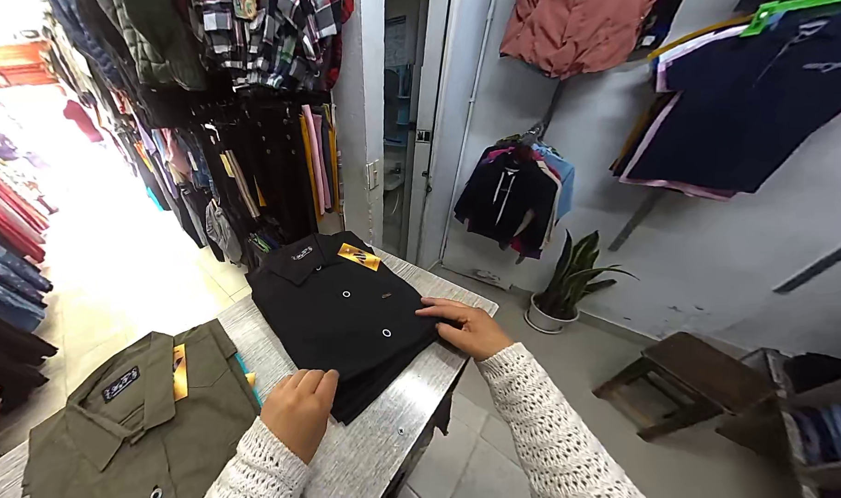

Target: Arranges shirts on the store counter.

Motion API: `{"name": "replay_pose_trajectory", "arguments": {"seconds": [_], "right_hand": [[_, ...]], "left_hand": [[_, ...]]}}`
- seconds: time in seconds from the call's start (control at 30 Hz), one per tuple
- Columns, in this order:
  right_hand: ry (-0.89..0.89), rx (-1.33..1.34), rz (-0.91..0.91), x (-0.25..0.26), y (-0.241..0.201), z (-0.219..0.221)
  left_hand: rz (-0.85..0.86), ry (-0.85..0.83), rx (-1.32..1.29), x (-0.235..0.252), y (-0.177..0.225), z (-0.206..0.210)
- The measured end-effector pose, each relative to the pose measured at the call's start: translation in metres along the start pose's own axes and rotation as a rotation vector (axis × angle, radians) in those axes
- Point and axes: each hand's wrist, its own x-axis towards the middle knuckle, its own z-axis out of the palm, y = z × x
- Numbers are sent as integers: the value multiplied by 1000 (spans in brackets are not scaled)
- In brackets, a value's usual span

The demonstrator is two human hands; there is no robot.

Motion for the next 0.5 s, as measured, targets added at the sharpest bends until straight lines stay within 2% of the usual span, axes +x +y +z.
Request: {"name": "replay_pose_trajectory", "arguments": {"seconds": [0.17, 0.4, 0.43, 0.5], "right_hand": [[36, -4, -41, 3, 9, 4], [-19, -39, -14, 5, 16, 3], [-24, -44, -36, 5, 16, 3], [-27, -60, -111, -1, 11, 6]], "left_hand": [[93, -5, 13, -8, 7, 7], [4, -25, -16, -8, 8, 13], [-41, -69, -69, -6, 7, 10], [-175, -263, -207, 0, 2, -7]]}}
